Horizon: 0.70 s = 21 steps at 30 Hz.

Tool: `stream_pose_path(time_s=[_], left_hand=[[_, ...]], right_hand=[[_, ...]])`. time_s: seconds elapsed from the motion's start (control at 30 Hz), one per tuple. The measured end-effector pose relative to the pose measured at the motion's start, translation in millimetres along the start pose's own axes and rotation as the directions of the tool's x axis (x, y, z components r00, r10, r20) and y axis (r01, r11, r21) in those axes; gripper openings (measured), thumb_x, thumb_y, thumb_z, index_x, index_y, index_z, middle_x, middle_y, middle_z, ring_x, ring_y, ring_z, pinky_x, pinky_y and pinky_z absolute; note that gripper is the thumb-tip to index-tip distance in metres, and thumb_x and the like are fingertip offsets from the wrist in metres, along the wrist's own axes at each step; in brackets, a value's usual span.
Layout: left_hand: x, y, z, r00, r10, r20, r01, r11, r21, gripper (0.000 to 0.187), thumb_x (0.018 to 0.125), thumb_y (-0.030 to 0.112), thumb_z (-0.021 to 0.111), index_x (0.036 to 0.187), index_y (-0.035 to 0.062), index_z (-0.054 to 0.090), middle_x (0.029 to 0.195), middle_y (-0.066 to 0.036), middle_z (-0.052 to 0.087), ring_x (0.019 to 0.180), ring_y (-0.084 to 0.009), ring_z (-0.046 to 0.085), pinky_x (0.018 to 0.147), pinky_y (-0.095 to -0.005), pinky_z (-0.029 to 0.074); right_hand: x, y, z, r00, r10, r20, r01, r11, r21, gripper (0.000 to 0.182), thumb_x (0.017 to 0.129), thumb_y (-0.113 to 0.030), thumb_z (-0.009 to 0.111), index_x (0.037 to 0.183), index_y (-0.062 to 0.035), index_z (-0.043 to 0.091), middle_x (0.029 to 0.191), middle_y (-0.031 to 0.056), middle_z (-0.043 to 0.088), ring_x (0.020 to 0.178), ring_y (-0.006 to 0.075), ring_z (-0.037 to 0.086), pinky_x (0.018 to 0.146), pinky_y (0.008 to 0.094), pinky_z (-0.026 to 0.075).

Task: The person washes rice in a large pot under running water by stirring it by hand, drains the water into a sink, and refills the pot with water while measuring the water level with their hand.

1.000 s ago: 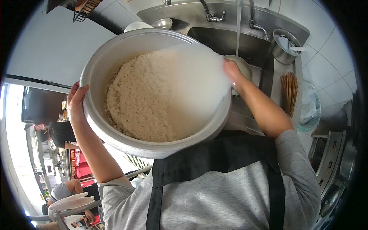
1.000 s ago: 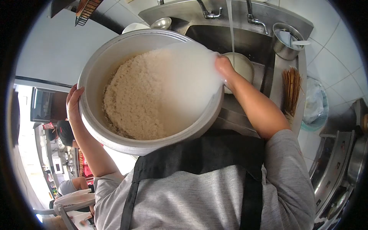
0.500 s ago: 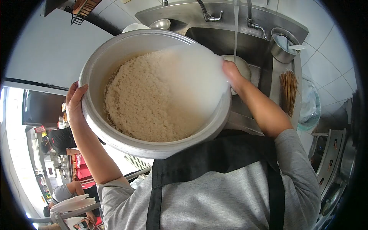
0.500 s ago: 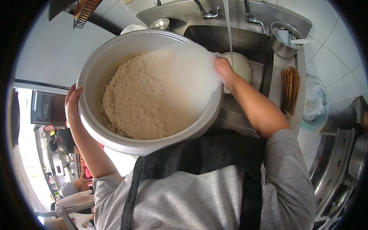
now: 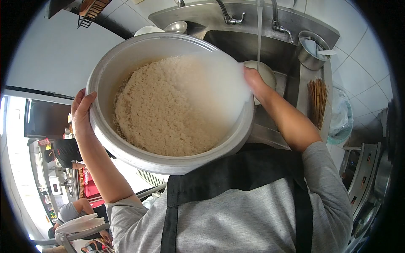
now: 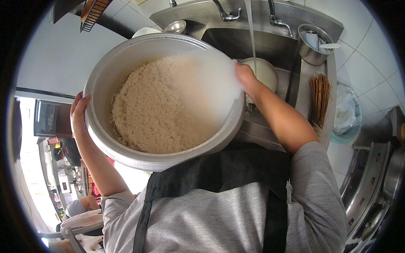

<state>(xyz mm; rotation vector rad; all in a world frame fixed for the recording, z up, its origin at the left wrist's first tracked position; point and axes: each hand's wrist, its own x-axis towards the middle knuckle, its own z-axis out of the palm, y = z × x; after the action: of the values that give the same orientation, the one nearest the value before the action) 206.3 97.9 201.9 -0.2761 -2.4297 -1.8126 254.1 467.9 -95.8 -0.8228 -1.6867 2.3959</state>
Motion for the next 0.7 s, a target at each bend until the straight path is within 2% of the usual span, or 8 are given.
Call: stream_pose_path(time_s=[0.07,0.17,0.27,0.37,0.57,0.7], left_hand=[[2.0,-0.3,-1.6,1.0,-0.007,0.013,0.007,1.0,0.0,0.04,0.072,0.012,0.066,0.106,-0.0061,0.054,0.09,-0.013,0.063,0.078,-0.0187,0.06,0.076,-0.0275,0.047],[0.0,3.3,1.5,1.0,-0.007,0.026,0.007,1.0,-0.001,0.04,0.072,0.012,0.066,0.106,-0.006,0.054,0.09,-0.013,0.062,0.079,-0.0186,0.06,0.076,-0.0273,0.047],[0.5,4.2,1.0,0.999,0.004,0.048,-0.003,1.0,-0.006,0.04,0.073,0.012,0.066,0.106,-0.0059,0.054,0.091,-0.013,0.062,0.08,-0.0184,0.06,0.077,-0.0268,0.047],[2.4,4.5,1.7,0.998,0.003,0.06,-0.002,1.0,-0.017,0.04,0.073,0.012,0.066,0.107,-0.0057,0.054,0.092,-0.013,0.062,0.08,-0.0181,0.06,0.076,-0.0263,0.047],[3.9,4.6,2.3,0.999,0.013,0.052,-0.012,1.0,-0.013,0.038,0.075,0.011,0.066,0.107,-0.006,0.053,0.092,-0.013,0.062,0.08,-0.0177,0.061,0.075,-0.0261,0.048],[6.3,4.6,2.3,0.997,0.018,0.073,-0.016,1.0,-0.023,0.038,0.075,0.011,0.066,0.107,-0.0063,0.053,0.091,-0.013,0.063,0.08,-0.0175,0.062,0.075,-0.0262,0.048]], right_hand=[[7.9,5.0,-0.8,1.0,0.001,-0.026,-0.002,0.999,-0.037,0.051,0.095,-0.038,0.043,0.099,0.0104,0.06,0.09,0.0163,0.065,0.077,0.0226,0.063,0.07,0.0341,0.05],[34.6,24.6,-8.9,0.999,0.047,-0.003,-0.047,0.997,-0.066,0.044,0.097,-0.034,0.04,0.102,0.0036,0.062,0.092,0.0105,0.063,0.078,0.017,0.06,0.071,0.0311,0.048],[41.6,34.4,-12.2,1.0,0.012,0.018,-0.011,0.999,-0.033,0.044,0.098,-0.034,0.038,0.101,0.0037,0.062,0.092,0.0106,0.063,0.078,0.017,0.059,0.072,0.0313,0.048],[30.4,22.3,-9.1,0.996,0.068,-0.05,-0.072,0.993,-0.093,0.046,0.099,-0.033,0.036,0.099,0.004,0.062,0.091,0.012,0.063,0.078,0.0183,0.059,0.073,0.0326,0.048],[8.1,3.7,-5.7,0.996,0.003,-0.089,-0.029,0.954,-0.299,0.049,0.098,-0.035,0.034,0.1,0.0057,0.061,0.09,0.0145,0.064,0.079,0.0204,0.06,0.075,0.0355,0.047],[14.0,9.4,-8.3,0.995,0.0,-0.095,-0.028,0.955,-0.297,0.051,0.098,-0.037,0.034,0.1,0.0067,0.06,0.09,0.015,0.064,0.079,0.0216,0.06,0.075,0.0369,0.047]])
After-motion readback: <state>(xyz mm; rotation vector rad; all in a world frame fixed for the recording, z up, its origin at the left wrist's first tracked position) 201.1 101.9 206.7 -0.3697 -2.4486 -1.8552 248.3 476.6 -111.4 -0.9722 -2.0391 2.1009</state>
